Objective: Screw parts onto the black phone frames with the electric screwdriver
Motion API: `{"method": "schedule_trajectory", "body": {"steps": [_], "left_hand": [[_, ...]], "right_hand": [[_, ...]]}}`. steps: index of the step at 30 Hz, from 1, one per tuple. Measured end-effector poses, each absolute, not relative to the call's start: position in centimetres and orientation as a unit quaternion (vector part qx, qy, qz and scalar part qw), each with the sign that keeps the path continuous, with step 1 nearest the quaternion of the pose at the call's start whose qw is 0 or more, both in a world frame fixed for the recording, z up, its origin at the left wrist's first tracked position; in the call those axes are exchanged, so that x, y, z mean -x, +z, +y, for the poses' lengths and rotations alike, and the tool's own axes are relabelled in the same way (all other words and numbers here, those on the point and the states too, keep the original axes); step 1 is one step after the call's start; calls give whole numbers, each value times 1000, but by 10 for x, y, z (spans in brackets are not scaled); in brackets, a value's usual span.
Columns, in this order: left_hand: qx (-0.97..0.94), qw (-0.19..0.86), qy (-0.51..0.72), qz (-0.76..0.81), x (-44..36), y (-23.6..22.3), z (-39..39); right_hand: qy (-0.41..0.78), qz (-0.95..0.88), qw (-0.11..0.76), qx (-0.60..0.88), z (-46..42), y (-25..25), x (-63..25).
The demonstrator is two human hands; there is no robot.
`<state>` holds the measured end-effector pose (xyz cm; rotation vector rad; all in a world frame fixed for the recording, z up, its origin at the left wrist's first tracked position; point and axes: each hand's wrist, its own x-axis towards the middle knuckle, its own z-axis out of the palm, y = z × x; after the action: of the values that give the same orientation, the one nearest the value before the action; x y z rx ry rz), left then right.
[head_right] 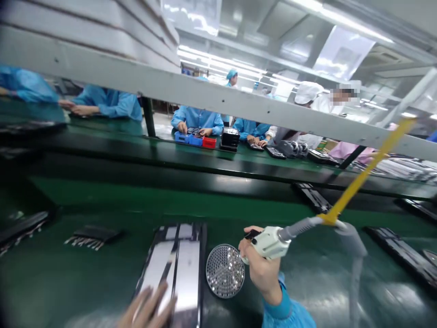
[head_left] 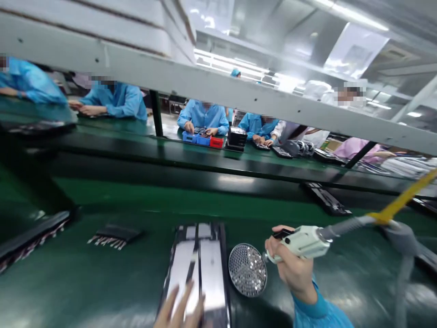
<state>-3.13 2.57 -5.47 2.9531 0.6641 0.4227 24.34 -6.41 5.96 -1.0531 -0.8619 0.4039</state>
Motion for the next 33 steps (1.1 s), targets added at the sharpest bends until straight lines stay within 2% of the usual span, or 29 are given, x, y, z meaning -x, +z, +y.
{"method": "schedule_trajectory", "body": {"steps": [4, 8, 11, 19, 25, 33], "left_hand": [[-937, -37, -11, 346, -7, -17, 119], [-933, -48, -17, 357, -55, 13, 209], [-932, -50, -11, 360, -62, 18, 232], [-933, -72, 45, 350, -46, 10, 186], [-951, -57, 57, 299, -24, -21, 132], [-951, -118, 173, 227, -9, -44, 127]], "right_hand": [[168, -392, 762, 486, -59, 51, -252], [161, -386, 766, 487, -53, 48, -258], [165, -379, 769, 488, -50, 47, -260], [179, -355, 768, 502, -46, 52, -253], [198, -326, 765, 519, -42, 42, -262], [188, -312, 762, 535, -38, 36, -272]]}}
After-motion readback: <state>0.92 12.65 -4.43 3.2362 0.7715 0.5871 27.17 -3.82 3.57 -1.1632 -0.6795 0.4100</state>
